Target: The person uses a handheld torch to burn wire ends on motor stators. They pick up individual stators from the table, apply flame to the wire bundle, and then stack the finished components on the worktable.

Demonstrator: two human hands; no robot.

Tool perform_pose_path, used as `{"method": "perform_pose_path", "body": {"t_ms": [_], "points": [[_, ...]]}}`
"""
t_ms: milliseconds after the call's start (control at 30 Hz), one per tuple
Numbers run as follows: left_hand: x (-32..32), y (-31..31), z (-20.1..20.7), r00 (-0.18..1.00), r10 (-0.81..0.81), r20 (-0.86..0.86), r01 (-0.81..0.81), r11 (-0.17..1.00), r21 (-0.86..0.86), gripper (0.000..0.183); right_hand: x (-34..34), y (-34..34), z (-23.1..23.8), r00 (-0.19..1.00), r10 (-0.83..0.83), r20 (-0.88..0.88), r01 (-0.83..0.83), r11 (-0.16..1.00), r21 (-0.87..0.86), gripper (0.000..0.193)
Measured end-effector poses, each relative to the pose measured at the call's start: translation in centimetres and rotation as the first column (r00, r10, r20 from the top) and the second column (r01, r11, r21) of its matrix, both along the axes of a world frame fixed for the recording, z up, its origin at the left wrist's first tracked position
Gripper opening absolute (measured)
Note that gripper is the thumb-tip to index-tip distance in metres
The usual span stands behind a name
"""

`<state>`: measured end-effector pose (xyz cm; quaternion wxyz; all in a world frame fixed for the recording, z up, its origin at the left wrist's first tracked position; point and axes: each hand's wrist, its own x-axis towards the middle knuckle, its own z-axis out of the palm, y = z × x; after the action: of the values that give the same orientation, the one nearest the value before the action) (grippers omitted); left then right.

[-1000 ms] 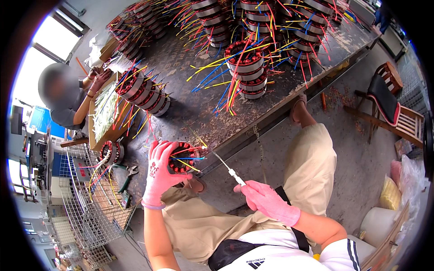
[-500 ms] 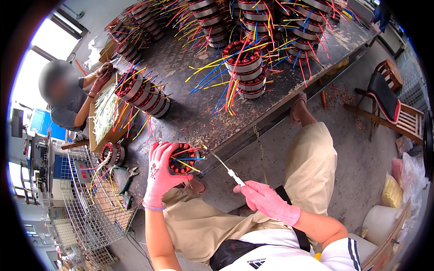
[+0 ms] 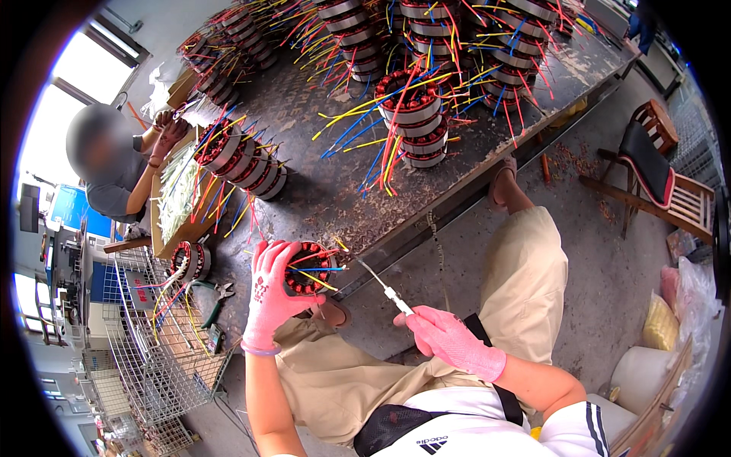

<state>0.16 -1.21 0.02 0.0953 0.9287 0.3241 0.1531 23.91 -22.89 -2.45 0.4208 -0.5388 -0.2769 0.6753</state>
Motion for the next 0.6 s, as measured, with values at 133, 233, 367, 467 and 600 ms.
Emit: {"method": "perform_pose_path", "body": {"t_ms": [133,233,367,467,600], "points": [[0.04,0.04,-0.04,1.0,-0.002,-0.002,0.002,1.0,0.002,0.093,-0.1,0.01,-0.07,1.0,-0.007,-0.025,0.006,1.0,-0.006,0.032],[0.13,-0.03,0.04,1.0,0.001,0.01,-0.001,1.0,-0.011,0.093,-0.02,0.04,0.17,1.0,0.005,-0.002,-0.005,1.0,0.0,0.032],[0.04,0.02,-0.06,1.0,-0.002,0.008,0.002,1.0,-0.008,0.093,-0.04,0.08,0.23,1.0,0.003,-0.004,-0.003,1.0,-0.013,0.033],[0.06,0.01,0.0,1.0,-0.006,0.011,0.007,1.0,-0.007,0.093,-0.04,0.07,0.04,1.0,-0.001,0.007,0.001,1.0,-0.004,0.034],[0.09,0.04,0.0,1.0,-0.013,0.022,0.013,1.0,-0.009,0.094,-0.03,0.1,0.08,1.0,0.001,0.004,-0.001,1.0,-0.011,0.033]]}}
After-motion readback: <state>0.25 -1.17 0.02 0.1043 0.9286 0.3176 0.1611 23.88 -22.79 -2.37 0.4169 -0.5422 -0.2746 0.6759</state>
